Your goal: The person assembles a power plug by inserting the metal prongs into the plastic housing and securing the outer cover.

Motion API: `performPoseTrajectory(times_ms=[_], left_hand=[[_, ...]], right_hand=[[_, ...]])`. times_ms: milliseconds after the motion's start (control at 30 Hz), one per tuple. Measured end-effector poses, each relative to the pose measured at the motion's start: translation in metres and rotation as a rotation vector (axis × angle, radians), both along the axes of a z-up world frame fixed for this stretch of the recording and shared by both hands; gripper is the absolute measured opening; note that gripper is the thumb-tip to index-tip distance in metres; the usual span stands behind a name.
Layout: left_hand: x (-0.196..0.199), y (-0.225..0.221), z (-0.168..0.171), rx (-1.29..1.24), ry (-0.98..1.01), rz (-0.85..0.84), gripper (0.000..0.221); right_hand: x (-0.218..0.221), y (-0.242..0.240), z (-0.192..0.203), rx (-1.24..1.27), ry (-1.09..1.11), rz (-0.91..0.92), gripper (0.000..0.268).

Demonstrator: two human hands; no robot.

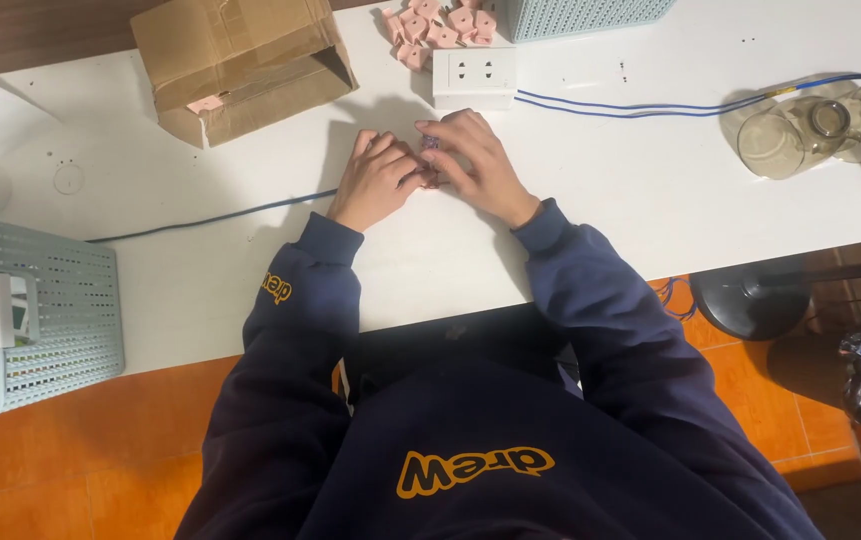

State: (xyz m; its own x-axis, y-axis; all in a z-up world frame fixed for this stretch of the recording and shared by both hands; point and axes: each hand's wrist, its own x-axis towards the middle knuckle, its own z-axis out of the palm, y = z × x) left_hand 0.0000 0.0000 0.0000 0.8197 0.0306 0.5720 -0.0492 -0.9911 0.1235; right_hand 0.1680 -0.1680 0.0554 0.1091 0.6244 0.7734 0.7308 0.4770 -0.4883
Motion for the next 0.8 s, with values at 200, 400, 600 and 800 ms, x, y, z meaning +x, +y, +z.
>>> performPoseTrajectory(times_ms=[200, 400, 600, 800], left_hand=[[0.001, 0.003, -0.007, 0.018, -0.022, 0.008, 0.022], [-0.007, 0.004, 0.006, 0.01, 0.014, 0.022, 0.033], [-0.022, 0.005, 0.022, -0.107, 0.078, -0.034, 0.021], [-0.022, 0.0, 0.029, -0.137, 0.088, -0.096, 0.022]], right_hand=[[-0.008, -0.005, 0.014, -0.016, 0.014, -0.008, 0.035], [-0.007, -0.006, 0.013, -0.027, 0.001, -0.011, 0.035], [-0.009, -0.006, 0.016, -0.017, 0.031, 0.015, 0.035], [-0.004, -0.004, 0.008, -0.028, 0.031, -0.016, 0.037]])
